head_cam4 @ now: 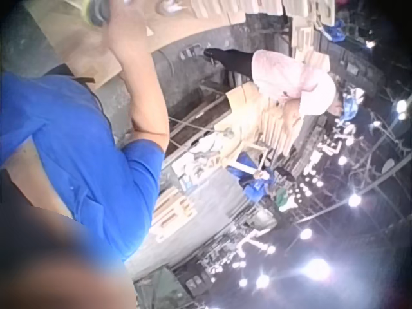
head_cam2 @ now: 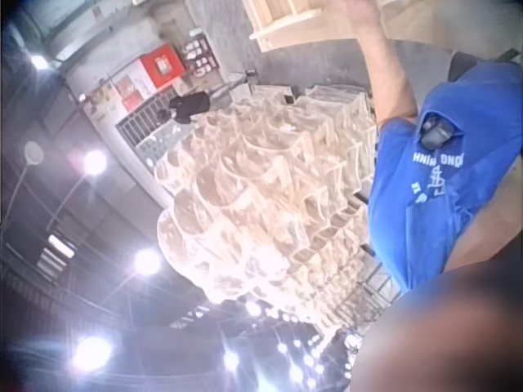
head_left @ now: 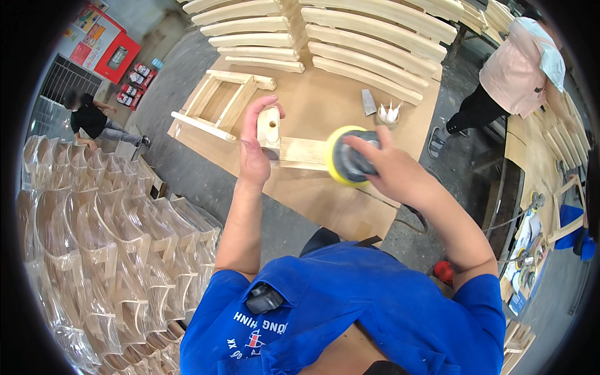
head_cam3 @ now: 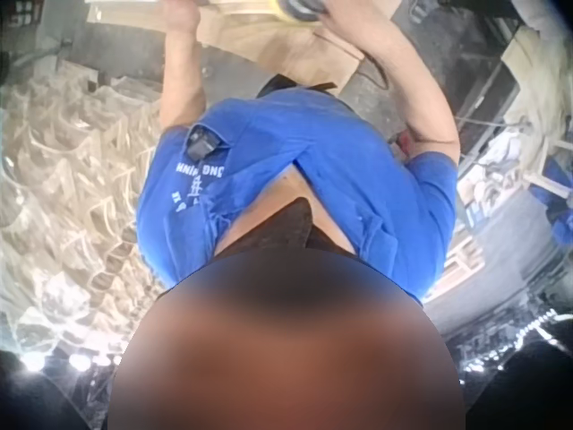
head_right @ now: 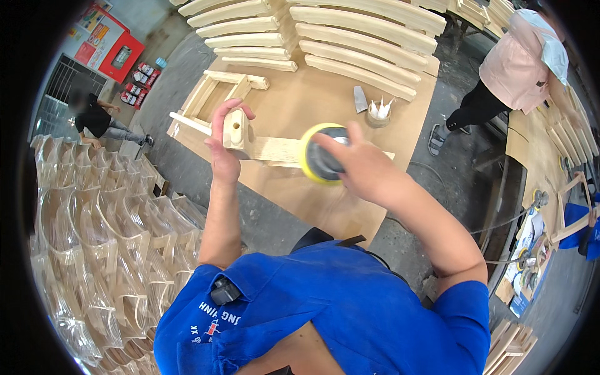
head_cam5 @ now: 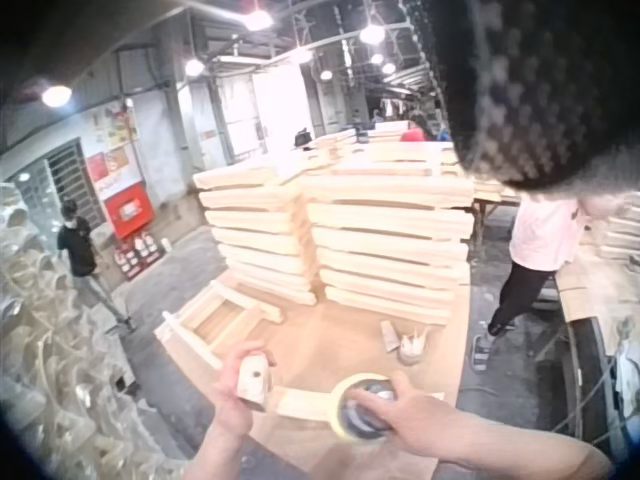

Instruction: The person assembles a wooden chair frame by inserting legs into a seat frame, applying glue to joints, and smoothing surfaces with a power sander. They handle multiple chair components, including legs and seat frames, and use a glue bottle and sander during the process.

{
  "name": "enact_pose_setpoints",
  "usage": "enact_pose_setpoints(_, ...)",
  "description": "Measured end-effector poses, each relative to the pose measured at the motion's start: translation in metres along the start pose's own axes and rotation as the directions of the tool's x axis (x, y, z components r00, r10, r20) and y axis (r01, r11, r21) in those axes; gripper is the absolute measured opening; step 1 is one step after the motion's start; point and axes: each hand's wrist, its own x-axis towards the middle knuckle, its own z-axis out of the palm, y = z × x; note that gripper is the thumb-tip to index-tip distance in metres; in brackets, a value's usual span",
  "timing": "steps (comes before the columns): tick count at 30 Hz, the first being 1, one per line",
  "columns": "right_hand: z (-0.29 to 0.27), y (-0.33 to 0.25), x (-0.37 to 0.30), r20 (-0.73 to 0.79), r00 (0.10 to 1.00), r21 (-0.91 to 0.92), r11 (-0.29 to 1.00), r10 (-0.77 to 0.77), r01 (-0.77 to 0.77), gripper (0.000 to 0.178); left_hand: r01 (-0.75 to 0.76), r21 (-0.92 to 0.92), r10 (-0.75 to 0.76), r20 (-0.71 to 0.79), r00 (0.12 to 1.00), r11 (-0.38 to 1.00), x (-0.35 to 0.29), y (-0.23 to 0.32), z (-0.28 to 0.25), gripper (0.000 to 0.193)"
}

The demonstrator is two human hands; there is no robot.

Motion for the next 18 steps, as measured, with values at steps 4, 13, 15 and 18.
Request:
enact_pose_setpoints(4,-0.005,0.024,-0.036,-0.065,0.992,0.009,0.994,0.111,-0.110,0.075,0.008,-0.019,-0.008,-0.011,1.000,1.000,-0.001,0.003,0.001,0.092)
enact_pose_setpoints(13,-0.004,0.106,-0.125,-0.313,0.920,0.073,0.972,0.236,-0.224,0.078,0.264,-0.208,-0.287,-0.089,0.954,0.942,-0.057,-0.016,-0.006,0.088)
enact_pose_setpoints(15,0.004,0.130,-0.140,-0.413,0.822,0.198,0.919,0.393,-0.340,0.084,0.324,-0.233,-0.366,-0.168,0.915,0.917,-0.078,-0.014,-0.001,0.086)
enact_pose_setpoints(18,0.017,0.162,-0.157,-0.509,0.734,0.167,0.888,0.450,-0.429,0.084,0.432,-0.541,-0.619,-0.226,0.752,0.722,-0.109,0.004,0.005,0.075)
